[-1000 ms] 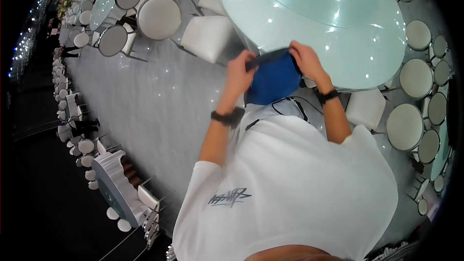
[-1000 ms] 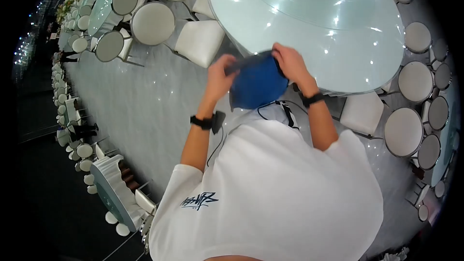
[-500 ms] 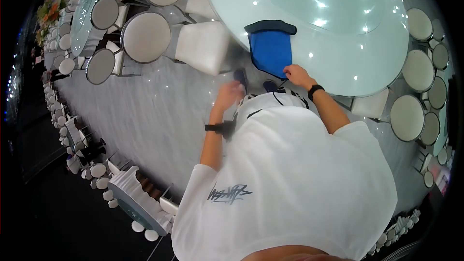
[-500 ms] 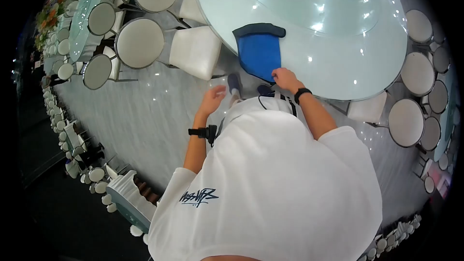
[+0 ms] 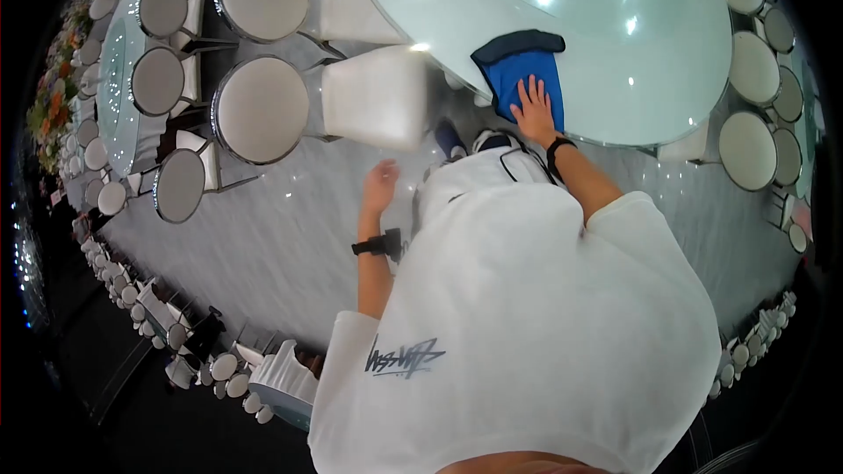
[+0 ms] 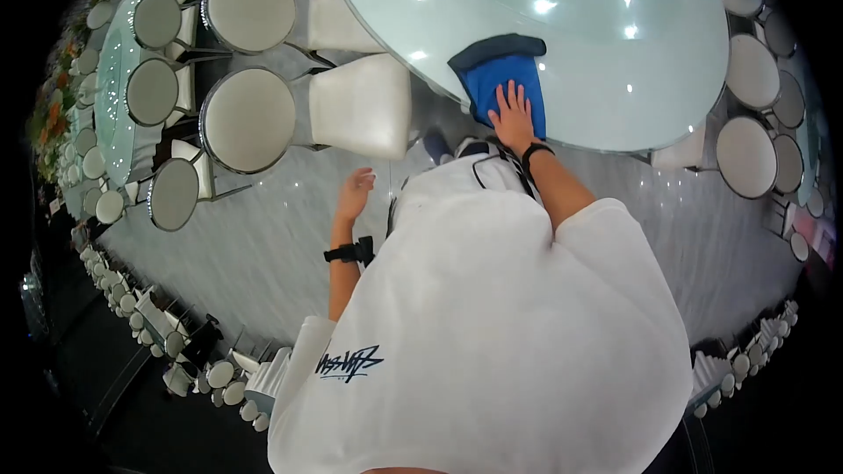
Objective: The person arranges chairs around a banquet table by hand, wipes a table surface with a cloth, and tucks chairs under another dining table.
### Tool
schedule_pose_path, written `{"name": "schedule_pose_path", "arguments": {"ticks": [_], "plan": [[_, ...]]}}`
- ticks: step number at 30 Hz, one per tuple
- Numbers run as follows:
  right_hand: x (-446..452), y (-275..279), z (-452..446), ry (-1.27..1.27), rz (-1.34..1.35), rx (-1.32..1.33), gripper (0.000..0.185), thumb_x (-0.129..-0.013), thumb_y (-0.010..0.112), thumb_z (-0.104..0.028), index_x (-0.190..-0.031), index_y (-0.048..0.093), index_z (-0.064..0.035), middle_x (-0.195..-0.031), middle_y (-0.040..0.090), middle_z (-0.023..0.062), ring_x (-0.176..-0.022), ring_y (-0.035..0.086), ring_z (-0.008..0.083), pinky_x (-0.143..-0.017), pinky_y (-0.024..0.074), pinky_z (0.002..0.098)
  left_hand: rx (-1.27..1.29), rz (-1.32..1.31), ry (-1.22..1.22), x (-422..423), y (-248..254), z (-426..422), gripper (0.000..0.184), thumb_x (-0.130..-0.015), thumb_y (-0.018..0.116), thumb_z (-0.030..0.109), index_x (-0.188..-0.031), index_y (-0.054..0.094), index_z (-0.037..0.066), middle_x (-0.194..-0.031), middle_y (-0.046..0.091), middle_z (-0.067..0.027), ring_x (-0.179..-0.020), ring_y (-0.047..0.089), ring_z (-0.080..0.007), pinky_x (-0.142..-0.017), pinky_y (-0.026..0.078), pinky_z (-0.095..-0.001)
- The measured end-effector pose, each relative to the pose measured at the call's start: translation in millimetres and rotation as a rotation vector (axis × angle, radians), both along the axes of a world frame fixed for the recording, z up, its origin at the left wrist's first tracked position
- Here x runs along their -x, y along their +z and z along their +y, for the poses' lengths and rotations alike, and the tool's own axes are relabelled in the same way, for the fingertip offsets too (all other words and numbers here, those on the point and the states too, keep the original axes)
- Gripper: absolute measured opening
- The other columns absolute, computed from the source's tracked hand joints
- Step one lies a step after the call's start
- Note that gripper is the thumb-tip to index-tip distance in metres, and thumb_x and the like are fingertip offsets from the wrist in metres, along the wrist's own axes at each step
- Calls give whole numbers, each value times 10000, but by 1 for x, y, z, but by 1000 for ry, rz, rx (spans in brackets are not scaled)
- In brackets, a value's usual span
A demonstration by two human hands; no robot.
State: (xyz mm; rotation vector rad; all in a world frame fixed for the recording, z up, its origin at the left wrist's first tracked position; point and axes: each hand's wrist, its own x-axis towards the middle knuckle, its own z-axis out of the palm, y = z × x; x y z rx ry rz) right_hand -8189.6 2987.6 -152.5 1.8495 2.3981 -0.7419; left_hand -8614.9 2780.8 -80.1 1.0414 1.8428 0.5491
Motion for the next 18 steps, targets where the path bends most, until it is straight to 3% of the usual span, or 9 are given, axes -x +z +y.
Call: {"name": "schedule_pose_path", "arguments": {"ticks": [3,8,9,12,15,18], "plan": [[5,-3,14,-11,-13,10,777,-1064,555,-411,-1710,208,-154,-1793,58,178,-1631,100,451,-1287,179,601,153,26,-27,9,58,41,349,-1011,674,269,-1275,717,45,-1073,787,-187,-949,765,-280,-848,581,-379],[17,-6,46,-13,-36,-30,818,-1051,581,-391,-1723,165,-181,-1798,51,166,-1638,83,440,-1293,154,583,115,7,-157,32,39,71,359,-1015,673,279,-1280,714,41,-1071,784,-199,-949,765,-276,-848,585,-390],[21,-8,54,-27,-14,-50,852,-1021,613,-331,-1724,161,-166,-1798,37,169,-1640,69,436,-1294,146,585,115,24,-204,33,36,80,362,-1016,672,282,-1281,712,39,-1072,784,-199,-951,764,-276,-847,586,-391],[38,-4,80,-12,-174,-38,902,-984,645,-312,-1723,151,-154,-1796,31,172,-1644,59,420,-1304,126,573,258,-38,-217,29,58,107,370,-1051,656,250,-1352,670,35,-1207,767,-173,-1100,731,-267,-959,555,-376],[55,1,100,-51,-170,-86,942,-943,665,-257,-1721,149,-129,-1794,34,173,-1645,60,414,-1305,116,571,269,-7,-255,34,62,119,360,-1054,654,237,-1350,668,32,-1209,767,-172,-1108,728,-271,-956,557,-376],[69,4,124,-57,-69,-115,937,-921,651,-176,-1717,164,-96,-1794,51,166,-1647,59,414,-1302,98,571,188,55,-325,58,26,108,356,-1056,652,225,-1355,664,33,-1196,770,-157,-1089,726,-252,-953,557,-375]]}}
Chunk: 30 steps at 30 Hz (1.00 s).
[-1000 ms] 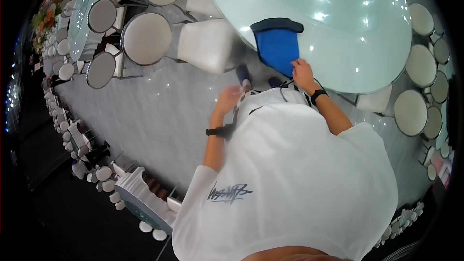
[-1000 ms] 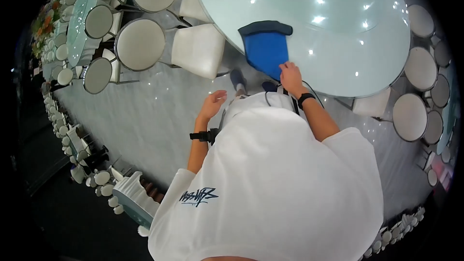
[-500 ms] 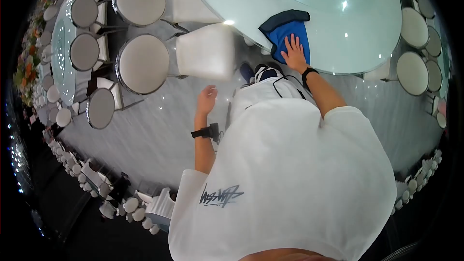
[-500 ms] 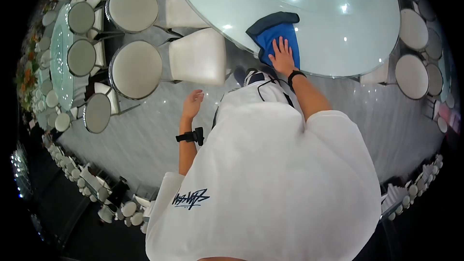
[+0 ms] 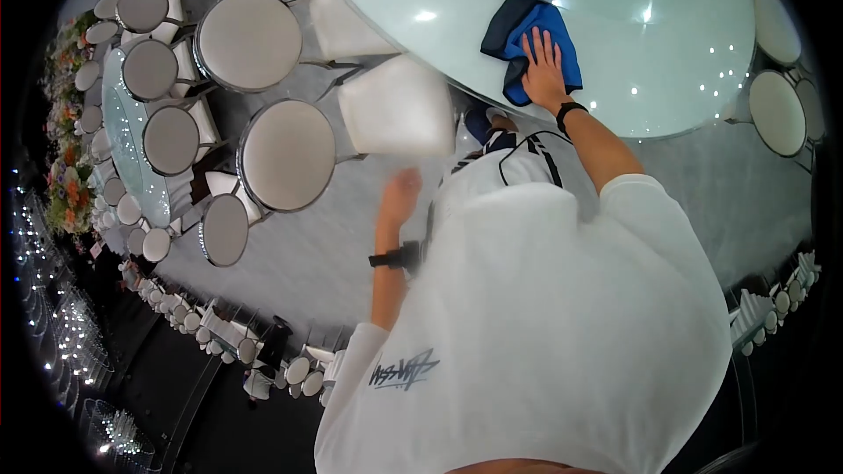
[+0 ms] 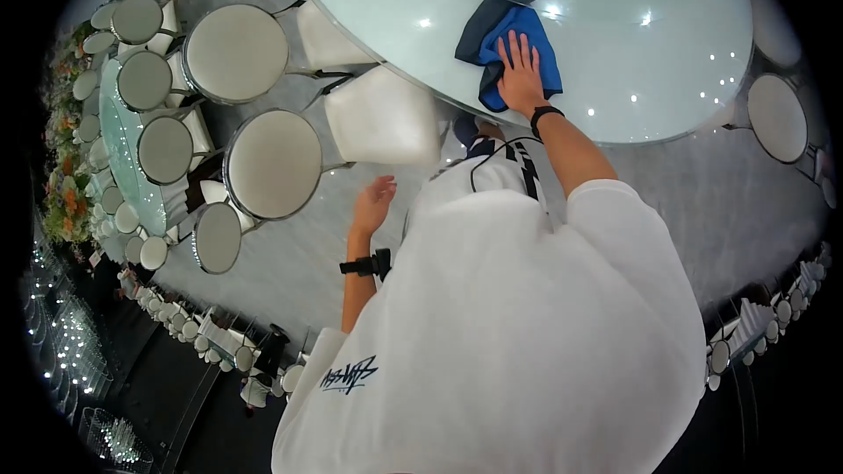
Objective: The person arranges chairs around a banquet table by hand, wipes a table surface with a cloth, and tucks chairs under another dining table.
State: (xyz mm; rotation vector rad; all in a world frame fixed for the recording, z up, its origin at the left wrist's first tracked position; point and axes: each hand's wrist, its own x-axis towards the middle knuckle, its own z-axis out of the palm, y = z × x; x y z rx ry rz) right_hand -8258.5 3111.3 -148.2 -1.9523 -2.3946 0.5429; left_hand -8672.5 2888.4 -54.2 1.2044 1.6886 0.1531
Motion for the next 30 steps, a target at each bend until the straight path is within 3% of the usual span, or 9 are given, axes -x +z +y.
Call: {"name": "schedule_pose_path", "arguments": {"ticks": [7,12,14,15,18,20,23,26,30], "plan": [[40,1,80,179,93,-158,904,-902,631,-144,-1710,228,-109,-1786,145,143,-1646,126,354,-1313,115,514,139,-41,111,3,34,29,329,-1055,633,182,-1344,666,29,-1149,782,-111,-1007,713,-188,-913,556,-334],[93,-2,130,258,-14,-150,852,-952,645,-280,-1698,264,-124,-1780,168,133,-1641,141,341,-1314,118,524,125,-20,195,7,46,41,314,-1045,634,162,-1330,675,36,-1108,792,-100,-987,714,-163,-888,557,-312],[115,-10,145,287,36,-200,848,-953,647,-287,-1697,273,-129,-1781,164,133,-1642,137,339,-1315,112,524,124,51,180,8,57,38,319,-1033,636,172,-1319,677,39,-1136,791,-130,-1000,748,-242,-887,581,-356],[127,-13,152,285,104,-198,882,-941,654,-231,-1712,238,-130,-1789,141,127,-1647,129,334,-1318,112,508,122,87,172,11,58,33,321,-1027,637,178,-1314,678,40,-1150,791,-145,-1007,765,-281,-887,592,-377],[168,-25,168,279,117,-210,862,-957,645,-240,-1713,241,-145,-1791,141,119,-1648,129,328,-1318,111,506,131,45,195,18,59,12,328,-1024,634,167,-1326,677,48,-1157,790,-141,-1008,765,-277,-886,593,-378],[198,-28,177,275,77,-215,781,-988,639,-290,-1688,313,-175,-1783,180,117,-1641,150,334,-1313,123,528,142,28,217,20,69,10,338,-1020,638,171,-1335,675,53,-1163,790,-135,-1008,766,-275,-890,592,-379],[235,-42,183,389,205,-284,617,-1064,572,-230,-1654,398,-287,-1769,255,65,-1627,210,320,-1304,169,516,132,5,214,31,68,-15,348,-1022,637,176,-1351,671,66,-1170,789,-129,-1018,766,-275,-901,591,-382],[271,-29,177,500,155,-169,660,-1010,600,-103,-1617,465,-323,-1770,258,23,-1631,209,297,-1325,165,501,149,11,209,47,67,-29,349,-1031,631,179,-1362,666,75,-1181,785,-133,-1045,761,-278,-911,589,-387],[290,-6,161,613,104,-50,597,-932,608,29,-1484,608,-198,-1769,258,8,-1634,208,272,-1335,174,492,182,4,254,70,70,-56,338,-1045,624,195,-1360,666,81,-1193,779,-143,-1078,755,-282,-915,585,-394]]}}
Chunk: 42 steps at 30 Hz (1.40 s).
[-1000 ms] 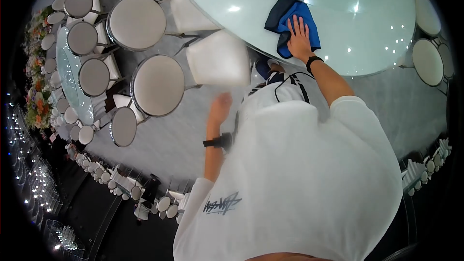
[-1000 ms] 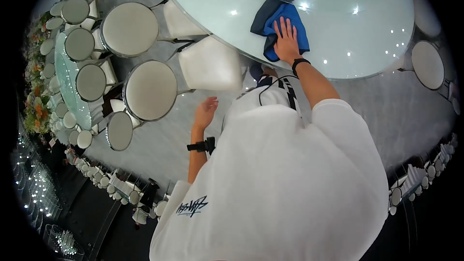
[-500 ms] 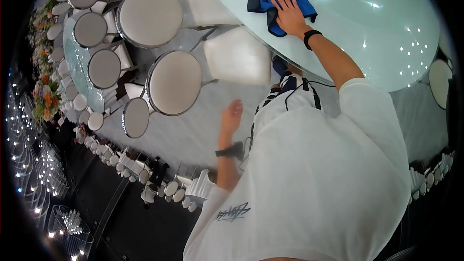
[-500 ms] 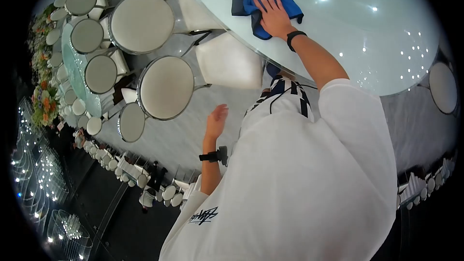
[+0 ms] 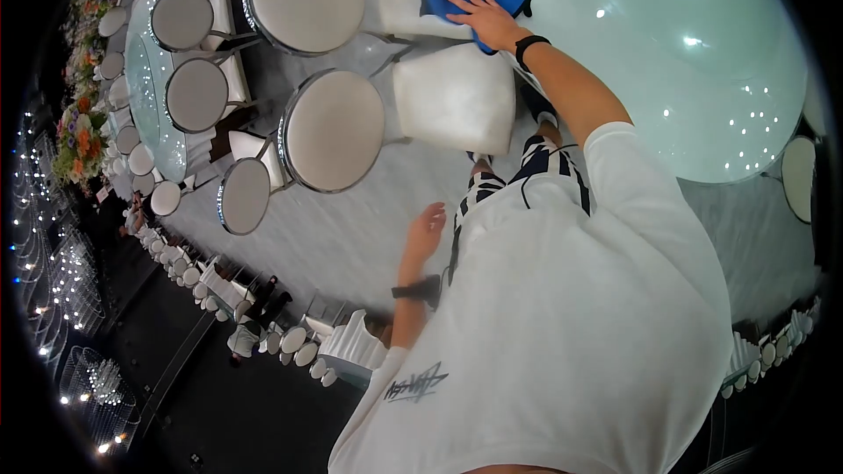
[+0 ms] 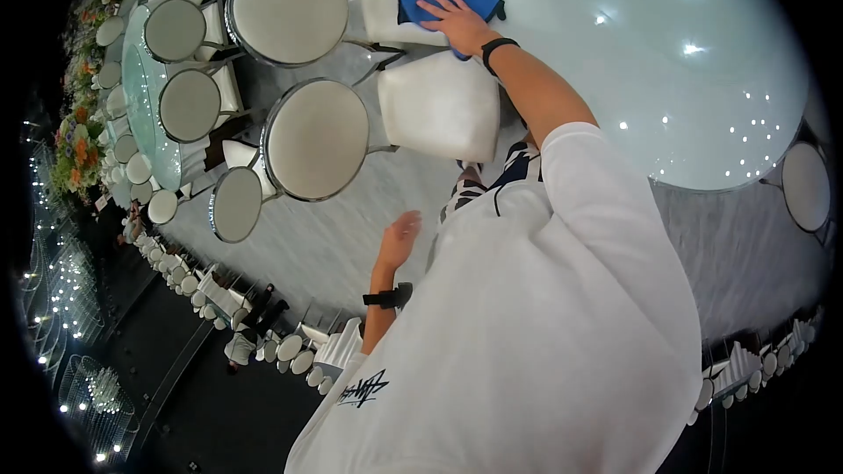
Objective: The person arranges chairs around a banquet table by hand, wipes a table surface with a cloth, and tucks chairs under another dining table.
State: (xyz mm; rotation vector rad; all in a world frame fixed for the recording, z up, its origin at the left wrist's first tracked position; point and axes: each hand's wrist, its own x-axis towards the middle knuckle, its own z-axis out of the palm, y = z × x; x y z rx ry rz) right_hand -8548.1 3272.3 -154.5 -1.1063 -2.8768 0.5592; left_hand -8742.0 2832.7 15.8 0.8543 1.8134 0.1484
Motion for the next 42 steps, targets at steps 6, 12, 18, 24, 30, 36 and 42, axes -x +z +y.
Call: {"name": "schedule_pose_path", "arguments": {"ticks": [6,12,18,24,30,36,42], "plan": [[-25,9,-52,-61,53,-8,446,-820,598,129,-1223,690,-38,-1740,326,6,-1624,242,267,-1320,234,475,-45,-41,-51,48,8,-42,355,-1058,619,259,-1358,659,74,-1199,770,-162,-1073,749,-323,-940,572,-409],[-90,15,-178,-192,26,33,324,-892,537,76,-1182,673,24,-1709,369,59,-1607,280,308,-1269,316,488,-75,18,-102,157,-38,-113,351,-1015,654,208,-1331,674,57,-1152,775,-193,-1017,757,-332,-895,591,-402],[-193,-36,-349,-913,143,48,302,-1094,514,-248,-1236,650,-19,-1188,694,281,-1109,652,495,-943,507,563,-183,138,-266,225,-81,-92,368,-1013,640,264,-1320,675,66,-1139,770,-198,-1041,727,-401,-912,571,-467],[-215,16,-455,-1840,750,324,401,-1085,566,-233,-1343,649,63,-1242,707,167,-1096,647,247,-983,513,390,-428,-13,-410,198,-91,19,345,-1020,657,235,-1304,683,42,-1113,775,-151,-995,746,-302,-893,578,-393],[-100,127,-436,-1552,1004,437,431,-1109,609,-280,-1422,637,16,-1185,685,4,-1052,580,97,-958,473,271,-525,-543,-382,64,-36,112,410,-1017,704,342,-1245,708,1,-1136,772,-96,-979,717,-199,-894,559,-352],[-3,193,-360,-714,1071,871,417,-1103,606,-168,-1450,571,60,-1104,657,-8,-979,573,73,-876,500,256,-109,-703,-94,-27,1,153,404,-976,732,458,-997,718,54,-906,667,1,-849,618,-141,-746,517,-309],[-31,176,-259,-664,1011,881,345,-1121,562,-201,-1334,664,50,-1150,746,73,-1038,674,133,-938,537,313,-175,-728,571,15,-49,185,187,-1018,689,185,-1153,702,56,-1080,736,-61,-1006,692,-177,-868,567,-345]]}}
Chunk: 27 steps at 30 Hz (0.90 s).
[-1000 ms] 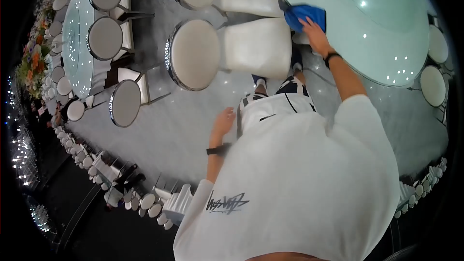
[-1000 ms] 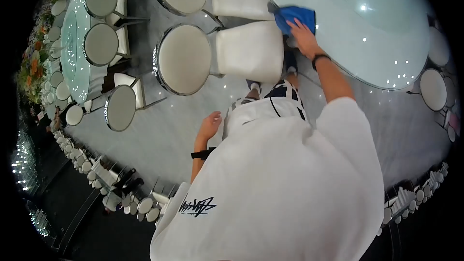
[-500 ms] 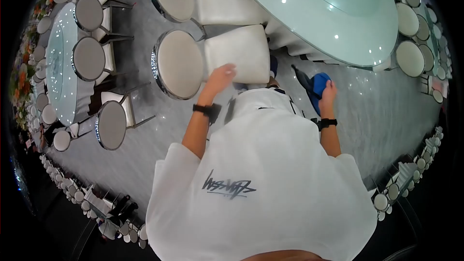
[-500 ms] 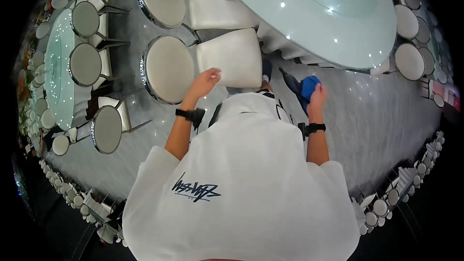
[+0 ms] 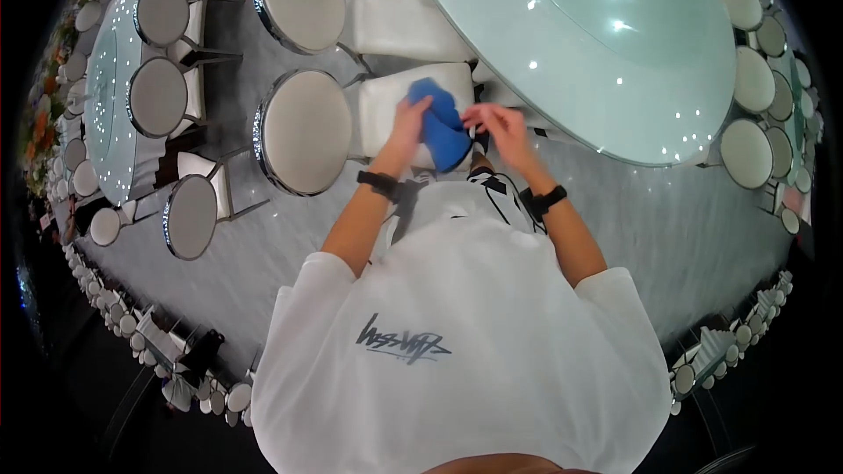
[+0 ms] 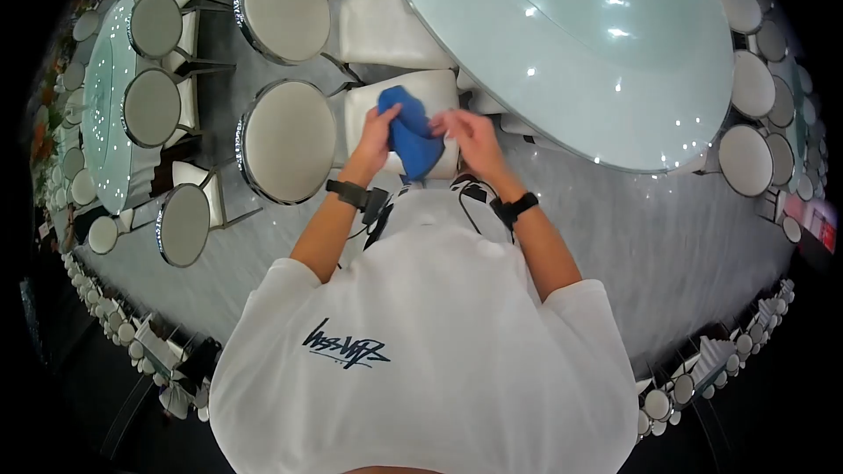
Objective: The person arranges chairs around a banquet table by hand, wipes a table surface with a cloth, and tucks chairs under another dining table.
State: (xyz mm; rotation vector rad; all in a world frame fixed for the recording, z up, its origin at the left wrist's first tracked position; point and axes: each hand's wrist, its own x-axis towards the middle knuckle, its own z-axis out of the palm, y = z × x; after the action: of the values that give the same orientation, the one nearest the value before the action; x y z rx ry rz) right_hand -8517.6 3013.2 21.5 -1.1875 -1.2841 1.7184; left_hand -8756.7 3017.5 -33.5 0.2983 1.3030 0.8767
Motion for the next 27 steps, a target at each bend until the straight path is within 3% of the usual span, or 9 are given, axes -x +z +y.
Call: {"name": "schedule_pose_path", "arguments": {"ticks": [2,4,6,8,10,15,18,21,27], "plan": [[-20,-48,40,-163,-92,-79,339,-1115,574,-231,-1310,701,16,-1054,747,49,-980,657,117,-910,540,297,-6,120,38,19,-23,11,210,-1030,680,184,-1190,694,50,-1101,733,-54,-1055,681,-177,-951,545,-353],[-45,-93,87,-232,-396,-255,351,-1088,605,-223,-1364,683,-20,-1178,767,139,-1100,721,225,-981,554,349,-8,81,86,21,-16,30,249,-1036,659,145,-1257,668,30,-1181,721,-58,-1105,666,-188,-1022,515,-370],[-61,-112,126,-172,-532,-393,440,-1078,591,-261,-1475,605,-71,-1456,644,197,-1369,607,332,-1157,454,431,-25,132,111,23,-50,51,284,-1035,652,123,-1299,650,17,-1235,709,-71,-1136,657,-201,-1042,507,-379],[-79,-148,155,74,-853,-574,520,-1088,550,-297,-1567,495,-99,-1611,484,169,-1503,440,338,-1242,328,467,-64,155,148,12,-67,84,371,-995,635,33,-1363,616,-15,-1302,684,-103,-1203,627,-229,-1099,468,-384],[-98,-180,169,340,-1058,-711,620,-1109,474,-362,-1674,328,-156,-1768,250,77,-1625,226,290,-1312,160,510,-77,184,142,10,-100,120,434,-944,597,-44,-1376,604,2,-1312,680,-106,-1211,627,-241,-1084,474,-394],[-99,-179,169,367,-1119,-753,644,-1093,502,-348,-1685,317,-177,-1766,262,34,-1620,242,253,-1312,184,488,-84,103,316,-10,-135,205,462,-900,557,-71,-1353,592,14,-1219,660,-101,-1081,629,-242,-911,524,-376],[-100,-169,175,366,-1059,-721,670,-1072,531,-352,-1684,321,-178,-1762,273,32,-1614,259,244,-1309,199,486,-69,75,311,-11,-155,240,422,-860,561,-62,-1270,581,35,-1145,633,-101,-1029,633,-263,-841,543,-401],[-103,-175,178,361,-1043,-703,683,-1056,549,-357,-1679,333,-180,-1757,287,30,-1608,275,241,-1305,213,488,-5,117,374,-41,-114,276,203,-790,583,-101,-858,579,91,-851,582,3,-824,560,-178,-767,485,-353],[-108,-170,183,364,-1017,-657,693,-1039,569,-349,-1676,342,-199,-1752,298,23,-1606,282,233,-1311,214,492,52,292,292,-48,-139,293,225,-733,589,-107,-774,530,106,-761,495,18,-734,453,-159,-668,390,-331]]}}
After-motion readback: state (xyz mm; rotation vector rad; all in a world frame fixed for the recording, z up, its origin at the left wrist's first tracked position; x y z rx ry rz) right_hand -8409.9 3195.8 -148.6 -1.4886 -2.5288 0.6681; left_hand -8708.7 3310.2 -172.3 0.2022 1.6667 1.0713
